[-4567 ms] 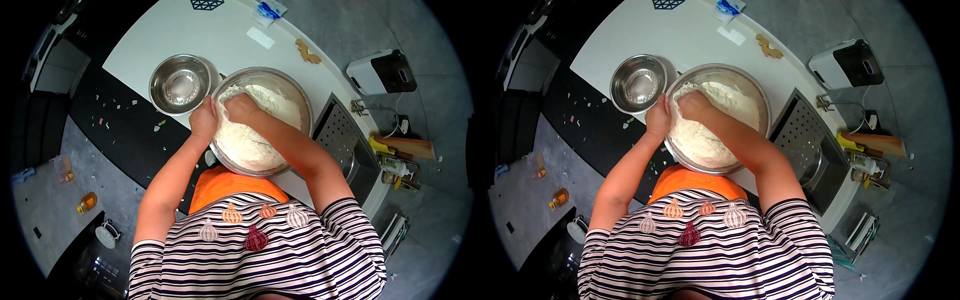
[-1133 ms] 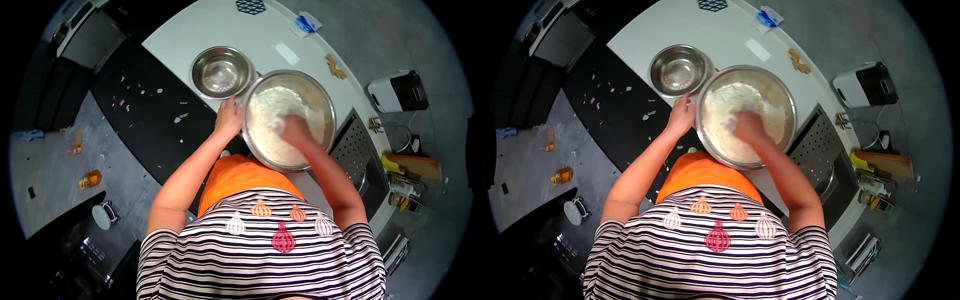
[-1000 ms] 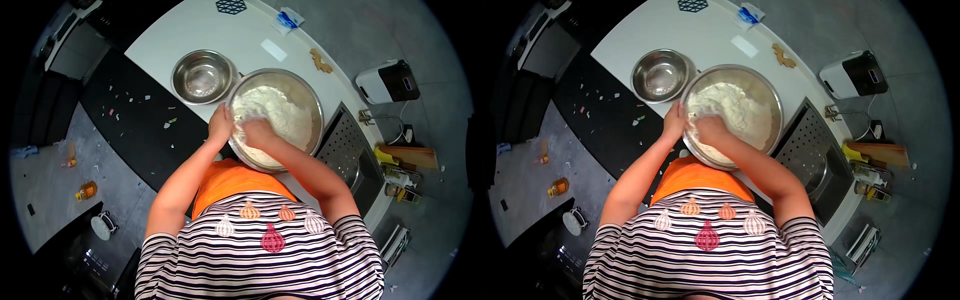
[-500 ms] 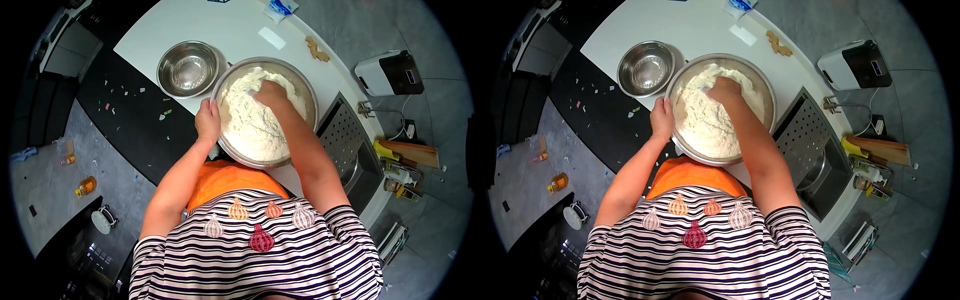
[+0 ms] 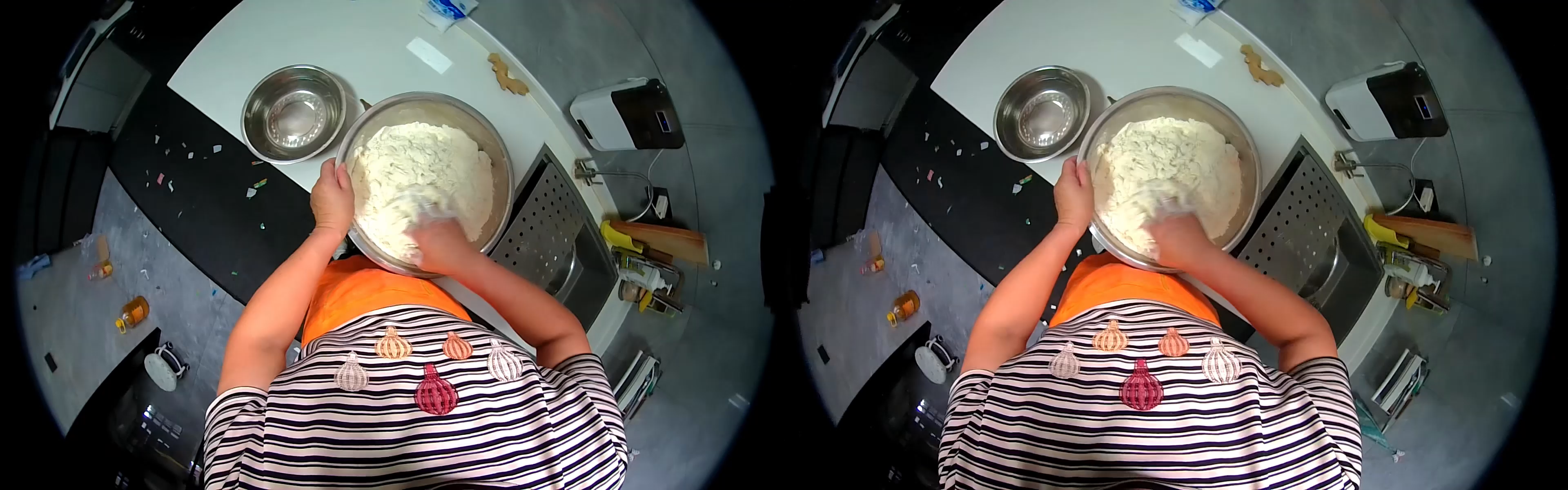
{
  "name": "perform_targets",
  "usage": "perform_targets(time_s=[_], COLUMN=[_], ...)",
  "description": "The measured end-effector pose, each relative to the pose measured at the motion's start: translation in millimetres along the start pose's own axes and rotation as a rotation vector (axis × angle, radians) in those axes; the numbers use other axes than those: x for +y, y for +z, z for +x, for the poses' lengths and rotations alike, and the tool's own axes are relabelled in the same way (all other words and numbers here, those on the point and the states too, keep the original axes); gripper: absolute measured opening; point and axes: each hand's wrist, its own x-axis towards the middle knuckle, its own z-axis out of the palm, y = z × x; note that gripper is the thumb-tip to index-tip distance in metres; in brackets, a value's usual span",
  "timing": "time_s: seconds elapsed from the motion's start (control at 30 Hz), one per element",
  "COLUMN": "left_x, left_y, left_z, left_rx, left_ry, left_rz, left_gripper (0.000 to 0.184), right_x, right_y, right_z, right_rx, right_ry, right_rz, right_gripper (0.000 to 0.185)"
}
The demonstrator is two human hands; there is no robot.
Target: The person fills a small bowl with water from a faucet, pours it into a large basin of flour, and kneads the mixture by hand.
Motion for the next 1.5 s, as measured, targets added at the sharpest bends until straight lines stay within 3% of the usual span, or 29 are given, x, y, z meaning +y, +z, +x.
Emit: perform_targets(time_s=[0.03, 0.13, 0.3, 0.37, 0.4, 0.53, 0.73, 0.83, 0.9, 1.03, 1.1, 1.23, 1.3, 1.37, 1.43, 1.5], left_x=[0, -1, 0, -2, -1, 1, 1, -2, -2, 2, 0, -1, -1, -1, 0, 0], left_y=[0, -1, -5, -5, -6, -6, -4, -1, 1, -5, -6, -6, -8, -6, -5, -6], left_z=[0, 1, 2, 1, 0, 0, 1, 0, 1, 1, 2, 3, 1, 1, 1, 0], left_rx=[0.0, -0.001, -0.032, -0.04, -0.04, -0.037, -0.01, -0.001, 0.008, -0.028, -0.055, -0.062, -0.072, -0.058, -0.055, -0.052], left_ry=[0.004, 0.025, 0.044, 0.036, 0.035, 0.017, 0.021, 0.032, 0.038, 0.013, 0.011, 0.015, 0.028, 0.019, 0.019, 0.016], left_rz=[0.015, 0.023, 0.015, 0.006, 0.005, -0.001, 0.02, 0.021, 0.022, 0.028, 0.026, 0.022, 0.037, 0.061, 0.058, 0.059], left_gripper=[0.028, 0.029, 0.029, 0.029, 0.029, 0.028, 0.028, 0.028, 0.028, 0.029, 0.029, 0.03, 0.03, 0.031, 0.031, 0.031], right_x=[-6, -5, 21, 35, 45, 67, 44, 8, -1, 9, 20, 38, 45, 57, 59, 58], right_y=[10, 20, 15, 2, 0, -18, -32, -24, 16, 66, 65, 37, 22, 14, 2, -2], right_z=[7, 55, 106, 101, 95, 58, 9, 5, 12, 63, 83, 101, 92, 73, 43, 21], right_rx=[-0.056, -0.085, -0.047, -0.054, 0.008, -0.086, -0.058, -0.211, -0.141, -0.049, 0.207, 0.176, -0.018, -0.058, 0.292, 0.258], right_ry=[-0.093, -0.079, 0.113, 0.175, 0.193, 0.342, 0.338, 0.089, -0.139, -0.195, -0.264, -0.132, 0.054, 0.101, -0.041, 0.01], right_rz=[0.001, -0.15, -0.161, 0.001, -0.064, 0.124, 0.184, -0.032, -0.228, -0.291, -0.363, -0.363, -0.294, -0.272, -0.314, -0.297], right_gripper=[0.038, 0.031, 0.039, 0.044, 0.05, 0.052, 0.046, 0.043, 0.038, 0.034, 0.023, 0.02, 0.02, 0.022, 0.026, 0.026])
